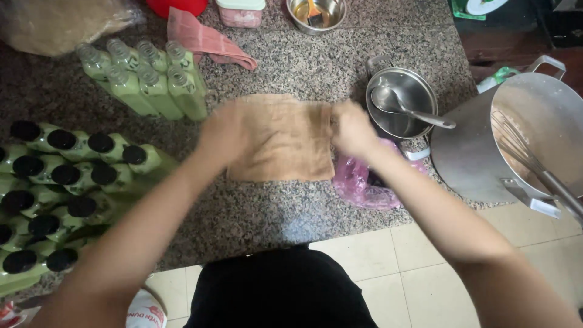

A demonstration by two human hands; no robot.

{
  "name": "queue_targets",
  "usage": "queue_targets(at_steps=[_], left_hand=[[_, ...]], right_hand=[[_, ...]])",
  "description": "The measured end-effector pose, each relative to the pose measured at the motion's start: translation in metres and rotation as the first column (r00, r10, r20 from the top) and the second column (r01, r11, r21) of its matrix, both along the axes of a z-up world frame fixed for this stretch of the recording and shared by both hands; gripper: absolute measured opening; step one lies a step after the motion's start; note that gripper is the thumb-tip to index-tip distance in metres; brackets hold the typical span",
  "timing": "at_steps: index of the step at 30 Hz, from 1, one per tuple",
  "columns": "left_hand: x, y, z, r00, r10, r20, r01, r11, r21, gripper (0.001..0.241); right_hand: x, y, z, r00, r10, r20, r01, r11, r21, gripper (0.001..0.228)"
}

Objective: Capping and organizing plastic bottles filled with a green liquid.

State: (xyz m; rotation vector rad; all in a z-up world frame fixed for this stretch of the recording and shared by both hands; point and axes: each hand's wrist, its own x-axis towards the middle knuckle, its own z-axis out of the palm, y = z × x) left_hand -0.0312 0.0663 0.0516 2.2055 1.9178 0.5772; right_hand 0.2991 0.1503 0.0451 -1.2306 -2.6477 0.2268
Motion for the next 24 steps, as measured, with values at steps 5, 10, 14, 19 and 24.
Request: queue_targets(at_steps=[5,10,14,19,24], left_hand=[[0.008,-0.057,-0.127,0.890,-0.285,-0.356,0.349,0.928,0.130,0.111],[-0.022,-0.035,-0.125,0.936,-0.290,-0.199,0.170,0.868,-0.466,0.030],[-0.042,0.045,-0.029,0.987,-0.154,-0.047,0.111,0.864,-0.491,0.024],[-0.054,0.117,0.081,0.995,-0.095,0.029,0.093,0.992,0.088,0.046],[-0.041,0.062,0.138,0.994,-0.109,-0.007,0.108,0.962,0.252,0.032]], right_hand=[[-0.006,-0.084,-0.036,0.986,0.164,0.001,-0.164,0.986,-0.016,0.041],[0.008,-0.063,-0.043,0.992,-0.028,0.121,0.062,0.954,-0.293,0.009],[0.001,0.008,0.026,0.946,-0.307,-0.103,0.189,0.782,-0.593,0.014],[-0.008,0.072,0.114,0.904,-0.221,-0.365,0.171,0.971,-0.165,0.011],[-0.001,0.034,0.165,0.898,-0.150,-0.413,0.109,0.987,-0.120,0.009]])
